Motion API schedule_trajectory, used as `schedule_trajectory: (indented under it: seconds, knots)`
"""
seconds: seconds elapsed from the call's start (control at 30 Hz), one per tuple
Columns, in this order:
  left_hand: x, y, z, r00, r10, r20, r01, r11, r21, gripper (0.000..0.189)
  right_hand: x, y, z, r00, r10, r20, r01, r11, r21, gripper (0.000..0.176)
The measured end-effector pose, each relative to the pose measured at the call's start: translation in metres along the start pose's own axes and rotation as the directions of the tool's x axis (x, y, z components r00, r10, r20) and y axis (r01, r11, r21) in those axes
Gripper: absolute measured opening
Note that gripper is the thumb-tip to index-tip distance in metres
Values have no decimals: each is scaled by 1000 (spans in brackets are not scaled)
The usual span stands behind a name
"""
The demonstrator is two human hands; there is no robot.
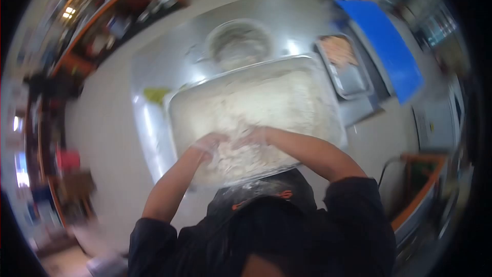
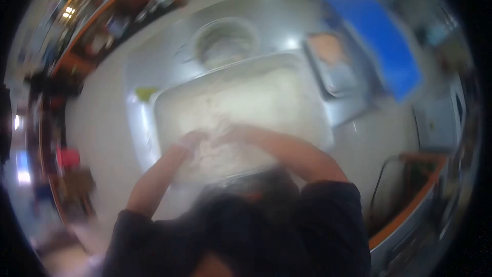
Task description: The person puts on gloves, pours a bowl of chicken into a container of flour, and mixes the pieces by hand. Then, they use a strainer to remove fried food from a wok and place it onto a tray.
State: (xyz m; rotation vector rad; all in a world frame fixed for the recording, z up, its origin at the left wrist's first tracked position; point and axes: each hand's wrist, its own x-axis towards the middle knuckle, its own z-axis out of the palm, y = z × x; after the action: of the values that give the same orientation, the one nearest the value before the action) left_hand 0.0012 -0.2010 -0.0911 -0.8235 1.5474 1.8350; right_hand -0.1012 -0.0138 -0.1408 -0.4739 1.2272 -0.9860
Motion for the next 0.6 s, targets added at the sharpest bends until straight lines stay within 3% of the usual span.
schedule_trajectory:
  seconds: [0.03,0.07,0.1,0.17,0.23,0.27,0.3,0.33,0.43,0.53,0.6]
  knots:
    - [-12,11,0,997,57,48,-65,982,177,34,-11,-22,3,986,-165,22,166,985,-50,67]
    - [-15,10,-9,989,136,64,-149,945,292,31,-2,-26,-2,946,-322,-24,289,878,-381,66]
    - [-18,9,-19,974,214,79,-227,887,402,29,8,-30,-3,867,-498,-13,367,655,-661,66]
    - [-9,-4,-47,853,515,83,-402,548,733,33,-12,-74,14,863,-489,-128,226,600,-767,61]
    - [-35,9,-41,816,572,-82,-176,381,908,43,-18,-100,16,870,-468,-153,53,399,-915,52]
    - [-70,49,-18,826,452,-337,34,556,830,47,-28,-124,24,890,-396,-226,-67,377,-924,48]
    - [-94,74,-4,781,284,-557,238,689,685,51,-38,-150,36,896,-324,-304,-188,344,-920,44]
    - [-103,76,-2,779,275,-564,225,717,660,51,-44,-161,43,888,-254,-384,-306,299,-904,40]
    - [-100,94,5,757,272,-594,206,764,612,50,-47,-159,23,802,-507,-315,-245,201,-948,31]
    - [-115,83,5,725,296,-622,198,775,600,42,-48,-149,29,679,-624,-387,-219,331,-918,26]
    - [-124,76,15,714,305,-630,191,781,594,38,-60,-151,46,702,-509,-498,-386,315,-867,27]
